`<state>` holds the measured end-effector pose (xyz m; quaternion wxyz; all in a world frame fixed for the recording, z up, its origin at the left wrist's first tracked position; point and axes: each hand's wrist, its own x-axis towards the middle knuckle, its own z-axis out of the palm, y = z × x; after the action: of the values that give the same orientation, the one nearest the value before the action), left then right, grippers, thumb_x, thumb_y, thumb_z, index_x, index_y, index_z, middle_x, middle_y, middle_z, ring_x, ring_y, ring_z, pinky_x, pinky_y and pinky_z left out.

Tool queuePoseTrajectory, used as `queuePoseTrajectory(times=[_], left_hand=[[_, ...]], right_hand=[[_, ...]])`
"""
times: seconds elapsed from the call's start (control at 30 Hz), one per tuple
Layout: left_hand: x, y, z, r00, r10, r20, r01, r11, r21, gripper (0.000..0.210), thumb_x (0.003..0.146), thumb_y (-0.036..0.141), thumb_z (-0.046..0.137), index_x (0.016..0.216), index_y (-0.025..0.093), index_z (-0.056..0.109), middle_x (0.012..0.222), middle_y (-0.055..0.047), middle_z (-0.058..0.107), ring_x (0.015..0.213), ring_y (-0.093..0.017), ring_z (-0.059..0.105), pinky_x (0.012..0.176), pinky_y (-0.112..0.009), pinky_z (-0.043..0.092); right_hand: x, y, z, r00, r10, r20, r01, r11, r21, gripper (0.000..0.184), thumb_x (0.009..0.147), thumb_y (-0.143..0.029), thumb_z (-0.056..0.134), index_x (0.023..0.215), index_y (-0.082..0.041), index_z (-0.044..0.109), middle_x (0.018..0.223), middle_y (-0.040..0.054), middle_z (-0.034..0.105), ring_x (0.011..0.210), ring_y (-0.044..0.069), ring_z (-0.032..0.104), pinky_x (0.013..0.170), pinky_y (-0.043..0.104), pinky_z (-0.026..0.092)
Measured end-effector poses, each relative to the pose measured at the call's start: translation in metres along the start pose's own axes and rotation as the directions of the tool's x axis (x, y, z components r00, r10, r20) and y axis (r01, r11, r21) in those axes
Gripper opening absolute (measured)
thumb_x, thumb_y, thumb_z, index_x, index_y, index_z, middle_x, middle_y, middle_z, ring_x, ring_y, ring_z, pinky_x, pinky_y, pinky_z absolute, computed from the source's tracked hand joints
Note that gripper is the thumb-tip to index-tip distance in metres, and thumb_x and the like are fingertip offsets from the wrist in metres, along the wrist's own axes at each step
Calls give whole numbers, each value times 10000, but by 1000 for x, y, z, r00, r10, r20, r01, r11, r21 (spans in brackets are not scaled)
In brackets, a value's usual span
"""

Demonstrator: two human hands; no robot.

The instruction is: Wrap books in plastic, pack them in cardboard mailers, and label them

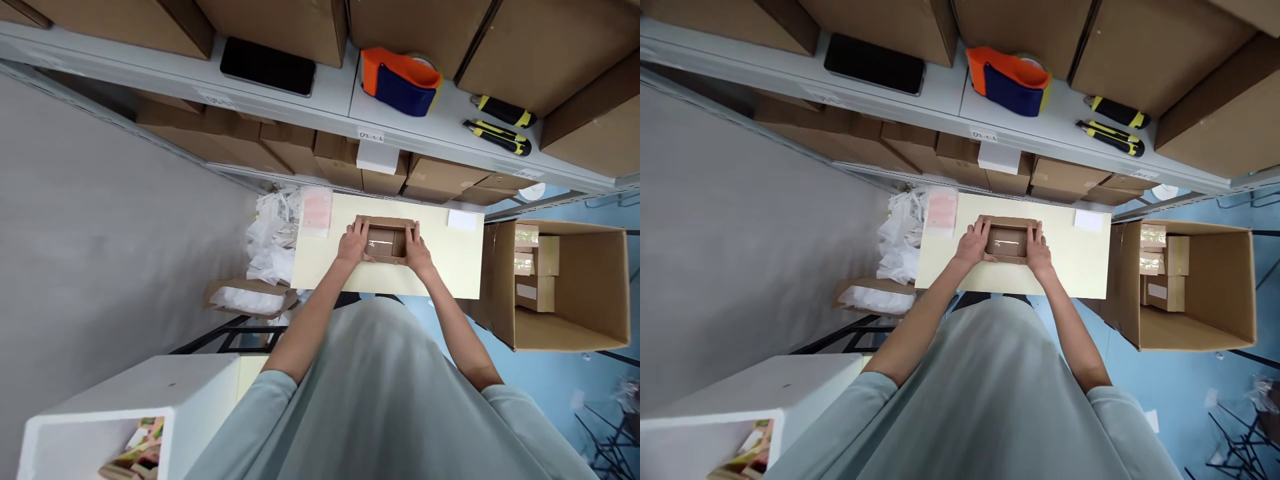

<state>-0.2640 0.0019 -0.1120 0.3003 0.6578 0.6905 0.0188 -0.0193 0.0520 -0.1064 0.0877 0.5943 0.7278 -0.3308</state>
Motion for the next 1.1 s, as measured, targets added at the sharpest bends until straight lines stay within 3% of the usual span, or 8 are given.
queuePoseTrajectory(times=[0.2,0.33,0.4,0.5,0.63,0.8,0.93,1.1], left_hand=[[-22,-19,-11,990,132,-40,-136,981,-140,1475,661,527,1072,1826,219,221,1888,-231,150,1471,-528,515,1177,-598,561],[-44,-69,-25,960,187,-207,-254,893,-373,733,1028,483,755,1693,276,529,1836,-111,369,1531,-383,552,1293,-483,481],[-51,-106,-31,946,70,-318,-217,863,-455,493,1130,436,569,1587,262,639,1747,-99,497,1549,-322,554,1307,-438,463],[-45,-169,-31,887,-231,-399,-22,843,-538,450,1153,405,486,1492,181,679,1568,-156,638,1454,-320,628,1257,-453,502],[-4,-238,-18,777,-561,-286,304,731,-610,408,1060,365,627,1370,111,709,1341,-195,753,1100,-309,763,1147,-470,558],[37,-266,-2,737,-660,-149,379,585,-717,239,929,336,786,1104,175,803,1093,-112,837,960,-271,785,1039,-393,585],[37,-260,0,710,-671,-215,287,554,-782,126,924,274,765,995,188,825,1016,-83,833,834,-234,758,925,-365,594],[25,-246,-9,724,-599,-342,219,670,-709,77,939,197,677,911,210,747,992,-97,761,897,-258,713,980,-420,579]], right_hand=[[-37,-18,-18,998,66,-14,-67,994,-89,1181,917,-416,844,1838,-236,127,1912,158,-96,1749,488,171,1267,701,483],[-74,-90,-6,983,37,-182,-49,997,-66,938,1046,-414,689,1818,-159,221,1910,192,71,1771,426,139,1373,661,354],[-82,-148,12,964,-112,-242,116,993,2,758,1130,-421,532,1807,-199,273,1897,145,192,1766,357,201,1406,616,321],[-59,-238,58,949,-258,-182,288,943,166,608,1173,-422,421,1750,-230,393,1829,123,369,1712,315,354,1382,543,390],[32,-309,124,987,-33,-154,83,942,326,641,1107,-342,549,1694,-121,414,1671,229,526,1564,361,535,1297,553,480],[121,-316,161,901,349,-257,-244,899,363,509,1045,-276,631,1485,-35,546,1473,300,603,1436,406,589,1239,532,485],[132,-306,167,865,406,-294,-275,875,399,393,999,-208,651,1374,-106,594,1416,263,625,1364,388,609,1192,508,508],[132,-307,162,844,483,-234,-310,795,521,221,932,-176,685,1143,-194,623,1294,210,680,1228,358,665,1127,510,552]])
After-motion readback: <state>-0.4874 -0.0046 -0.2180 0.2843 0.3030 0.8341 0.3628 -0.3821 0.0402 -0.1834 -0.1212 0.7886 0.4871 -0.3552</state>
